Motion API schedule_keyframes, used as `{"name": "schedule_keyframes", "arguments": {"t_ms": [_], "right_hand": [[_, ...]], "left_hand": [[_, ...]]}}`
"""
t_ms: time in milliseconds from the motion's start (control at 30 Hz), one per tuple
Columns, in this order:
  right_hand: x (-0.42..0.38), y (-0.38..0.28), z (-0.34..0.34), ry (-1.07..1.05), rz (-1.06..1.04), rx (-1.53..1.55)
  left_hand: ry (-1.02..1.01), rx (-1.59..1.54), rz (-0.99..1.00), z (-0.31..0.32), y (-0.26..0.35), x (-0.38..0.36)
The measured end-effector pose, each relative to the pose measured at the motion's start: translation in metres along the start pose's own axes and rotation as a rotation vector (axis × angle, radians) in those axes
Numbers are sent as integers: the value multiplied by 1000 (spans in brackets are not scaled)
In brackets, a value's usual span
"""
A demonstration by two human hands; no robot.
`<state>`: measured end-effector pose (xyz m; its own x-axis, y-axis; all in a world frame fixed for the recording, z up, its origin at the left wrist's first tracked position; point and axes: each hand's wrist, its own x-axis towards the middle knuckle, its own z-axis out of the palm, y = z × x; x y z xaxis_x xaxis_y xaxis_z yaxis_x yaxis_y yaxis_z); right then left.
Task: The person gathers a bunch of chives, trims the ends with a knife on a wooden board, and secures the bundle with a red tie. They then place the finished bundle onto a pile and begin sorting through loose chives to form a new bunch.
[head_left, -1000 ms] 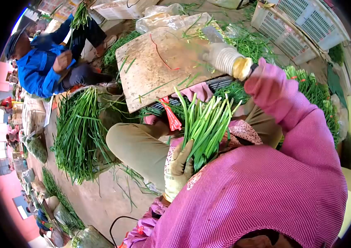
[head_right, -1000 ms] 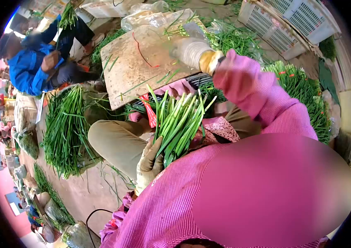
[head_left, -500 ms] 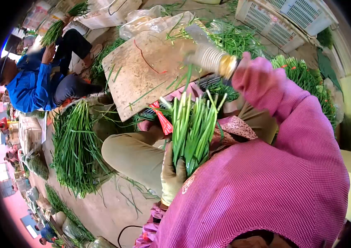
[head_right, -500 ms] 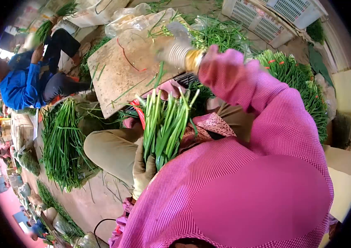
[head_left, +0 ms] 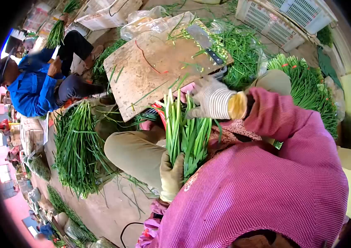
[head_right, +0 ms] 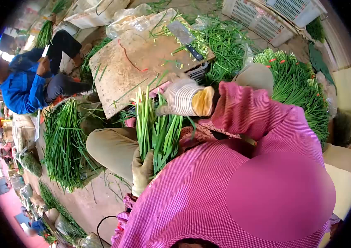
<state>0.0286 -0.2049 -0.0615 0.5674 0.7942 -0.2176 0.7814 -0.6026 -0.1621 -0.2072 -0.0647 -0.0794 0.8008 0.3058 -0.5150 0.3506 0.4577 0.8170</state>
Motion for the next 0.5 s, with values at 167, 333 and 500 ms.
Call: {"name": "schedule_keyframes", "arguments": {"t_ms": [167,333,500], "right_hand": [[2,14,14,-98,28,530],[15,107,-7,412,338,134],[-17,54,-82,367,258,397]], "left_hand": [[123,-31,18,-2,5,-8],[95,93,67,-13,-1,-9],[103,109,73,-20,-8,-7]]}}
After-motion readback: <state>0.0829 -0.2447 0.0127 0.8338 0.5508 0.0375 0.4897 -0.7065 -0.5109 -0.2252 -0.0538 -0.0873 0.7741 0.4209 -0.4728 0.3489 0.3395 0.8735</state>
